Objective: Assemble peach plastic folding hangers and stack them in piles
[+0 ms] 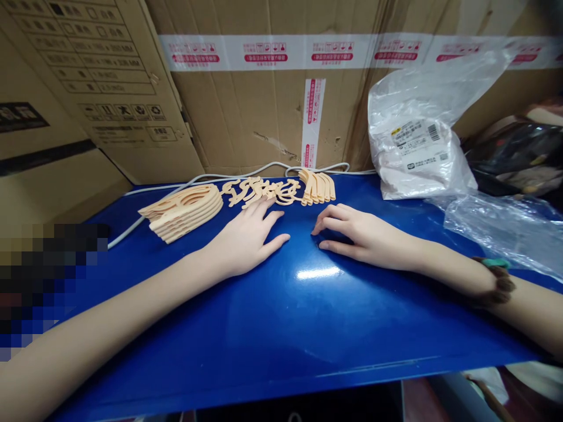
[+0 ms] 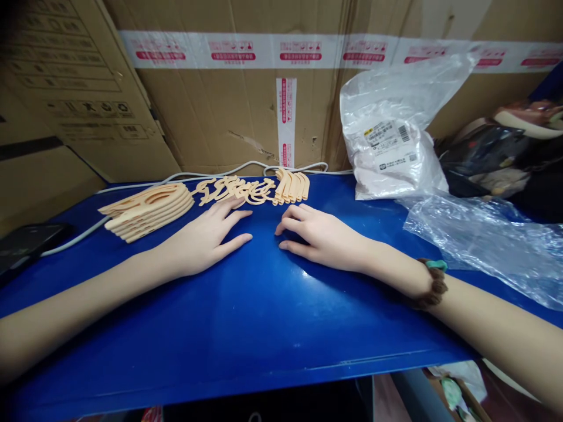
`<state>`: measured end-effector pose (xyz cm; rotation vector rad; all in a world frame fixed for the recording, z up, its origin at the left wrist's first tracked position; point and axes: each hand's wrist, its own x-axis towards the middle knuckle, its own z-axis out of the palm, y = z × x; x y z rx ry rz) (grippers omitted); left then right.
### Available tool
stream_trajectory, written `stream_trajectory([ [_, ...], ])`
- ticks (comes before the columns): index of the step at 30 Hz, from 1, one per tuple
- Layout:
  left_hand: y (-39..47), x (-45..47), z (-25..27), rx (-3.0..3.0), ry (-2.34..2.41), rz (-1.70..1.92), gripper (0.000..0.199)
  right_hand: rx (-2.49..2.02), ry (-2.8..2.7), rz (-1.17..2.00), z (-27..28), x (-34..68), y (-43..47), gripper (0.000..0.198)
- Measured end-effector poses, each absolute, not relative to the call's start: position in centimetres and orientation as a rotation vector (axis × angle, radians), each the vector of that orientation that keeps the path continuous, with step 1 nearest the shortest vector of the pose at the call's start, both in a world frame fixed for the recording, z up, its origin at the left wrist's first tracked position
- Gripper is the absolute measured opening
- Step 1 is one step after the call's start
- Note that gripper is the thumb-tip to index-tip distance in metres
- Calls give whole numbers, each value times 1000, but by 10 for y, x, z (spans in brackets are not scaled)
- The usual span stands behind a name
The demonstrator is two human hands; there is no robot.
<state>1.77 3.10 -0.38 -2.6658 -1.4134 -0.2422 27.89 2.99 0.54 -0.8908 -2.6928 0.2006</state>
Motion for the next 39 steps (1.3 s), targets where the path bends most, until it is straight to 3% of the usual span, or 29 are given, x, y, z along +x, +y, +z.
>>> stream_trajectory([
  [8,29,13,-14,-2667,-1771,-346,69,-909,-2691,208,5,278,30,26],
  [15,28,13,-11,-2666,-1817,-277,75,-896,-2683,199,2,278,33,26],
  [24,29,12,-13,-2644,-1833,-251,79,-1216,-2574,-445,23,285,71,45],
  [28,30,11,-15,-2651,-1812,-285,78,-1401,-2550,-546,20,286,94,56],
  [39,29,10,-15,-2670,-1800,-370,75,-1015,-2653,-495,3,245,114,52],
])
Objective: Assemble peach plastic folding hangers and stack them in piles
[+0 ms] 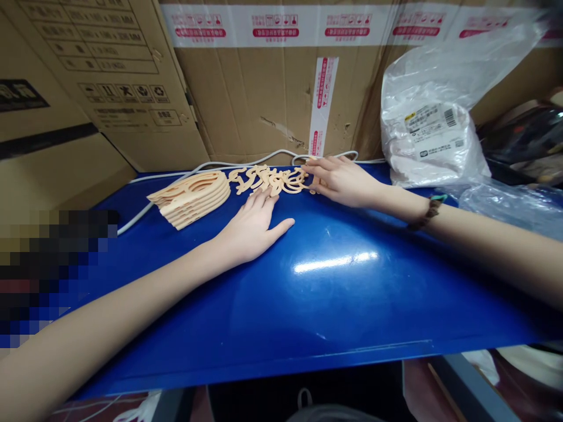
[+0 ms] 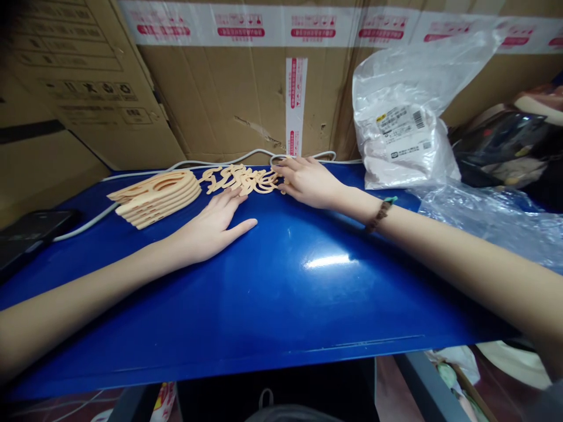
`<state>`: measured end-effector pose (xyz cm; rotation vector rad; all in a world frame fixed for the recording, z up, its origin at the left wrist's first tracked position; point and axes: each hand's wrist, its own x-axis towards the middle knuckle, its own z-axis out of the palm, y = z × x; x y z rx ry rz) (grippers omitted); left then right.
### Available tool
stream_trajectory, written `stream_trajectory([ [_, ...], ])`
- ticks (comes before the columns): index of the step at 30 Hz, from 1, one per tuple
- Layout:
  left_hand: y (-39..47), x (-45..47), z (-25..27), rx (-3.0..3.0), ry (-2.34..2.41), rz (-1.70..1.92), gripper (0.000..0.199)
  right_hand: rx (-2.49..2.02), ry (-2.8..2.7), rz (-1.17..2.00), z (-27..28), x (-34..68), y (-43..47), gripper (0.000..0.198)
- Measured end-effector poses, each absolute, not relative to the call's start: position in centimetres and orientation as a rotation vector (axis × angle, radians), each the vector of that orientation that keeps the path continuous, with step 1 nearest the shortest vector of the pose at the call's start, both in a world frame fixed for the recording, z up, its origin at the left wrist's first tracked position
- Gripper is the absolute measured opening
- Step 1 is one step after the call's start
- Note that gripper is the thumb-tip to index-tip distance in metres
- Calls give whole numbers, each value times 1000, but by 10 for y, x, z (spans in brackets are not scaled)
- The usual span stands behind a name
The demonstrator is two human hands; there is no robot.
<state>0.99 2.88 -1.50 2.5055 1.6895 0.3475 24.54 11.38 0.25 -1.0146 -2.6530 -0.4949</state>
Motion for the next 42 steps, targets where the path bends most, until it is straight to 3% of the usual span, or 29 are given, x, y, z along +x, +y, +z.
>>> stream_trajectory([
  [16,28,10,-13,2490,1693,319,75,-1111,-2644,-627,6,215,124,35],
  [29,30,7,-16,2512,1677,361,72,-1087,-2557,-267,11,215,124,16],
  [42,29,8,-14,2504,1687,331,73,-1044,-2648,-590,10,218,123,28],
])
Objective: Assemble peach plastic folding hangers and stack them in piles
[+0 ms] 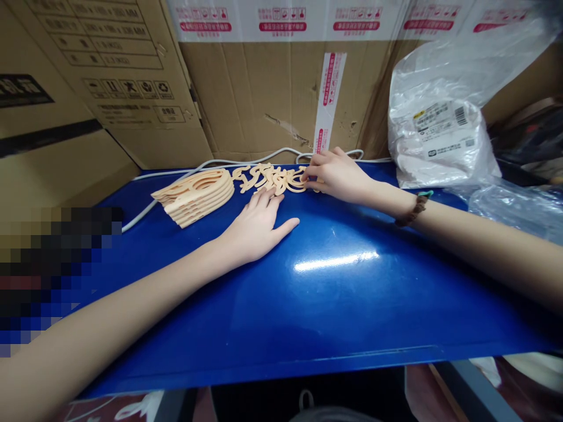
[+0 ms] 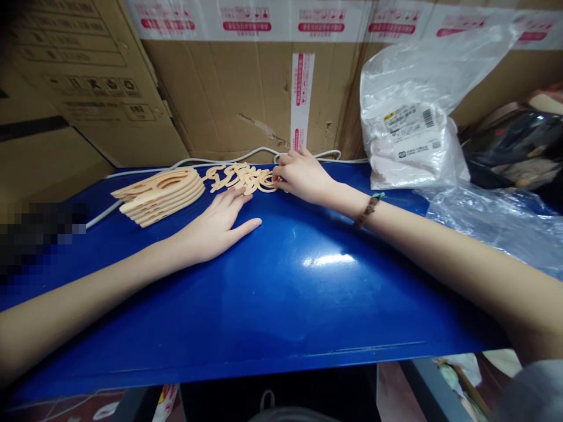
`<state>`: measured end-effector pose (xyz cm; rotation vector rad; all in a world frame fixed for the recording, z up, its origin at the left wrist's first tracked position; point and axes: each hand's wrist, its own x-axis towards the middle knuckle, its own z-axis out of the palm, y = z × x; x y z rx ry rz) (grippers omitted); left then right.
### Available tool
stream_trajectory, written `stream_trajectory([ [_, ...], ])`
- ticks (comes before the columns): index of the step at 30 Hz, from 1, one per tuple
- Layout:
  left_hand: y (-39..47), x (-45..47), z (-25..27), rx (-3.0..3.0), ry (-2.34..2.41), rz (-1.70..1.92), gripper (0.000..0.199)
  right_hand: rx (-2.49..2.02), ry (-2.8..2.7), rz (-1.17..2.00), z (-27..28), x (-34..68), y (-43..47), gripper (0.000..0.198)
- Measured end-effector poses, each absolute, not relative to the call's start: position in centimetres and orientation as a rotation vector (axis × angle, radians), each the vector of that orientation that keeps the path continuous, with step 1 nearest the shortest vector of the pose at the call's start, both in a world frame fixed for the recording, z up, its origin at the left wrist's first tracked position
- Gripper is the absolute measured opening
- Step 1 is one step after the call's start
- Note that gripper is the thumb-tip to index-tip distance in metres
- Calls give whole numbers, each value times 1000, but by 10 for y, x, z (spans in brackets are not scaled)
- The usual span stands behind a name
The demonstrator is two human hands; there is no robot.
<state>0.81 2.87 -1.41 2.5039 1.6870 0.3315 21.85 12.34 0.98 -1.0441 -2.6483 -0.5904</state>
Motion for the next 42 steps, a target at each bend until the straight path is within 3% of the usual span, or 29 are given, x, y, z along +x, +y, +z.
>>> stream_trajectory([
  [21,29,7,-15,2505,1673,337,75,-1196,-2366,-663,20,212,112,39],
  [25,30,6,-16,2473,1643,432,73,-1122,-2266,-777,32,214,107,33],
  [32,24,11,-6,2051,1138,1081,57,-808,-2286,-657,32,226,69,23],
  [36,21,17,-4,1890,990,1065,49,-701,-2353,-573,16,238,46,18],
  [42,14,24,3,1515,1005,956,42,-357,-2422,-864,8,242,29,13],
])
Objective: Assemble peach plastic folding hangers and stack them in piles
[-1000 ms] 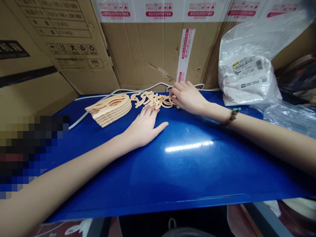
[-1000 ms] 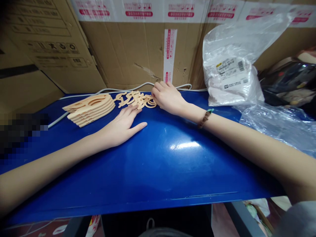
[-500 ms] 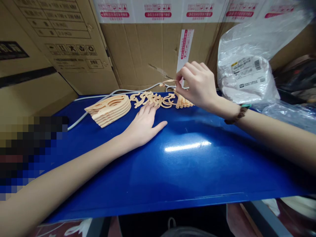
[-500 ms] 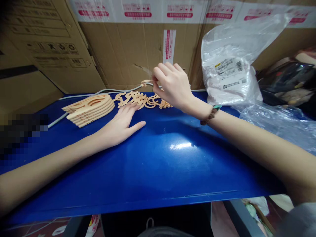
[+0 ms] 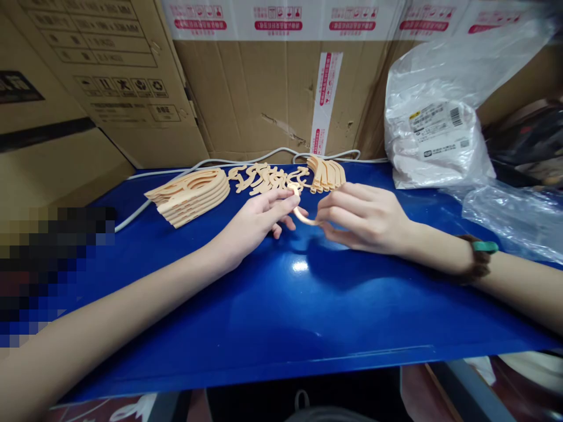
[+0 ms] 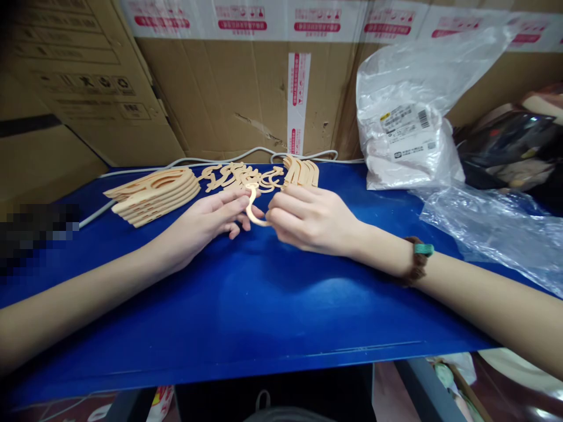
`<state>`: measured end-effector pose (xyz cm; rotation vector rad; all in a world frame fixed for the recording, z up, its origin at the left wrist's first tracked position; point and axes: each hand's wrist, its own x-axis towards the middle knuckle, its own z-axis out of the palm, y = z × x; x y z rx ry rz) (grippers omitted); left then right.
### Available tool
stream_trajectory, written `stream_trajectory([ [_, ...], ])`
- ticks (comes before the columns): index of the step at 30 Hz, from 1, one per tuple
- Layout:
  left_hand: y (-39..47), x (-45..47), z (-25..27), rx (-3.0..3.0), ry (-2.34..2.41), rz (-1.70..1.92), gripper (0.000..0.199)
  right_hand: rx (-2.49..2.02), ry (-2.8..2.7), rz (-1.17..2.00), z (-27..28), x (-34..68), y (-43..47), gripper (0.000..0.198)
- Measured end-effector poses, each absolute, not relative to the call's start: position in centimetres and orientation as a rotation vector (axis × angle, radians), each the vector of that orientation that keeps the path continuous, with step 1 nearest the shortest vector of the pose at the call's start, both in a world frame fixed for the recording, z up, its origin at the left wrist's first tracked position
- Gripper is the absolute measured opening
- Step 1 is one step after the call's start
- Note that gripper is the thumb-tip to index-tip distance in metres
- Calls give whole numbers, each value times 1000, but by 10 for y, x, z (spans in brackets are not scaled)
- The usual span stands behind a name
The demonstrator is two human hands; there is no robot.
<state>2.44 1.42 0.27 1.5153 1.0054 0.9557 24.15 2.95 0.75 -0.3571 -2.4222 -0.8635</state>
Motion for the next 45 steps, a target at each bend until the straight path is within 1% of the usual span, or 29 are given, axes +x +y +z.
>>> stream_trajectory([
  [5,12,24,7,1457,1064,853,38,-250,-2530,-863,6,233,19,21],
  [8,14,22,6,1527,1076,790,29,-250,-2556,-792,4,231,17,22],
  [11,17,21,2,1639,1081,764,25,-298,-2558,-664,4,234,20,26],
  [15,18,19,-2,1782,1164,752,21,-572,-2512,-482,12,248,36,29],
  [18,19,15,-2,1952,1221,739,22,-854,-2396,-462,18,265,54,29],
  [20,20,12,-2,2192,1274,735,22,-1001,-2378,-459,20,277,67,33],
  [23,23,8,-4,2528,1350,685,23,-1172,-2387,-390,16,293,87,44],
  [27,27,6,-6,2606,1445,610,27,-1320,-2399,-230,2,306,107,61],
  [35,23,8,-2,2547,1485,576,26,-1270,-2508,5,-15,307,117,58],
  [45,21,8,0,2509,1493,571,23,-1255,-2514,15,-14,307,115,58],
])
